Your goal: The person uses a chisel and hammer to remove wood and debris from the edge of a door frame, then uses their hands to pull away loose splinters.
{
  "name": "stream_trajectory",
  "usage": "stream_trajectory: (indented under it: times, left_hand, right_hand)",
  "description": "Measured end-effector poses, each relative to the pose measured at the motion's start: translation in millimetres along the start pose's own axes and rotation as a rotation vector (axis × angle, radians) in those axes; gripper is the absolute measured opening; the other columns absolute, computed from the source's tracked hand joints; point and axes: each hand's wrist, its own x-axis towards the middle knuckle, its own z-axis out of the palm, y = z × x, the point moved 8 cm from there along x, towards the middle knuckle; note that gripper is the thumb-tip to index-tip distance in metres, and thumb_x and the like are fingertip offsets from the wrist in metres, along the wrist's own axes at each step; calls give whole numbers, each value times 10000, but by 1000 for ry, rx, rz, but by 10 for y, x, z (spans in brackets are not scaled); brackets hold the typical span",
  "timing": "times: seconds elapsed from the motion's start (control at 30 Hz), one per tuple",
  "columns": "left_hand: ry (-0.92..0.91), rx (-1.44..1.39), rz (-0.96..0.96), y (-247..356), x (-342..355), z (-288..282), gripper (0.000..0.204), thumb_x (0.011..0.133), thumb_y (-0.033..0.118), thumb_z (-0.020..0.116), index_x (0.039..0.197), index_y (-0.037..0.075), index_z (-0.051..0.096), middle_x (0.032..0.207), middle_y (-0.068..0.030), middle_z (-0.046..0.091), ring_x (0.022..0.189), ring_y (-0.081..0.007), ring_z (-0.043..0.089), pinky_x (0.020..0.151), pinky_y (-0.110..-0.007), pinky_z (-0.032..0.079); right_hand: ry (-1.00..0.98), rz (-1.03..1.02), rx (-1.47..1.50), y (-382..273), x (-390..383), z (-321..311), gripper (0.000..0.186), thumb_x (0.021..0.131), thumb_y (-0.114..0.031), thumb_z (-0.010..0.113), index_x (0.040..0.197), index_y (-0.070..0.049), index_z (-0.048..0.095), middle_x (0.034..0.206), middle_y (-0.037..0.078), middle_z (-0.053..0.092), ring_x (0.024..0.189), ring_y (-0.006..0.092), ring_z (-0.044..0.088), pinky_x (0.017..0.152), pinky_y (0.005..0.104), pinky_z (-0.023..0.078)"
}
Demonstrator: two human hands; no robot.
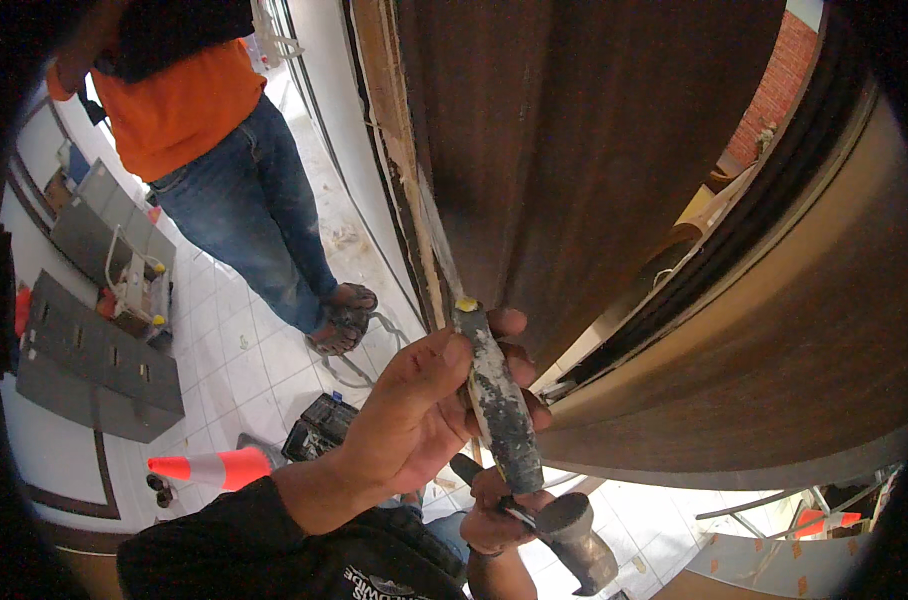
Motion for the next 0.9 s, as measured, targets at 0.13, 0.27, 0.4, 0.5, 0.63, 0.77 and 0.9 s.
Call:
stream_trajectory:
  times: [0.13,0.27,0.4,0.5,0.63,0.77,0.9]
  left_hand:
    - [13,-19,20,-21,23,5,411,912,285,457,1229,29,401,1006,-98,583,924,-264,608,794,-380,514]
    - [51,-18,6,-28,37,18,407,910,287,464,1221,31,404,1007,-95,583,917,-262,610,791,-373,515]
    - [51,4,23,-35,55,15,463,883,339,492,1218,34,393,1004,-92,583,923,-296,609,785,-392,521]
    - [34,-24,33,-48,62,39,447,889,327,482,1216,37,385,1024,-94,572,929,-295,607,789,-406,521]
    - [17,-82,57,-51,76,100,362,916,286,449,1178,39,410,1001,-93,570,919,-235,606,768,-353,524]
    - [7,-63,72,-59,72,32,369,907,310,447,1175,59,411,1018,-91,564,931,-301,605,765,-420,535]
    - [20,-88,57,-63,76,85,358,909,295,464,1161,45,419,1006,-99,565,929,-239,602,762,-359,527]
  right_hand:
    - [150,-32,-398,-20,-44,-167,498,870,-599,284,935,-108,340,457,13,316,337,89,274,308,210,214]
    - [111,-2,-545,-84,34,-136,451,899,-536,269,917,-91,335,479,7,331,373,67,295,337,183,214]
    - [211,-16,-381,-129,-8,-151,475,876,-563,314,896,-89,327,498,8,334,409,66,315,381,193,263]
    - [181,-7,-309,-168,64,-61,480,871,-565,330,897,-86,327,499,10,336,428,71,330,394,199,279]
    - [209,-104,-309,-128,-6,-162,472,878,-555,316,892,-84,332,474,5,336,373,77,299,357,199,242]
    - [144,25,-407,-119,59,-90,473,895,-541,253,880,-76,340,507,6,366,380,77,319,361,180,249]
    - [125,-96,-538,-167,35,-162,484,893,-557,252,846,-80,321,480,4,341,362,73,308,346,184,254]
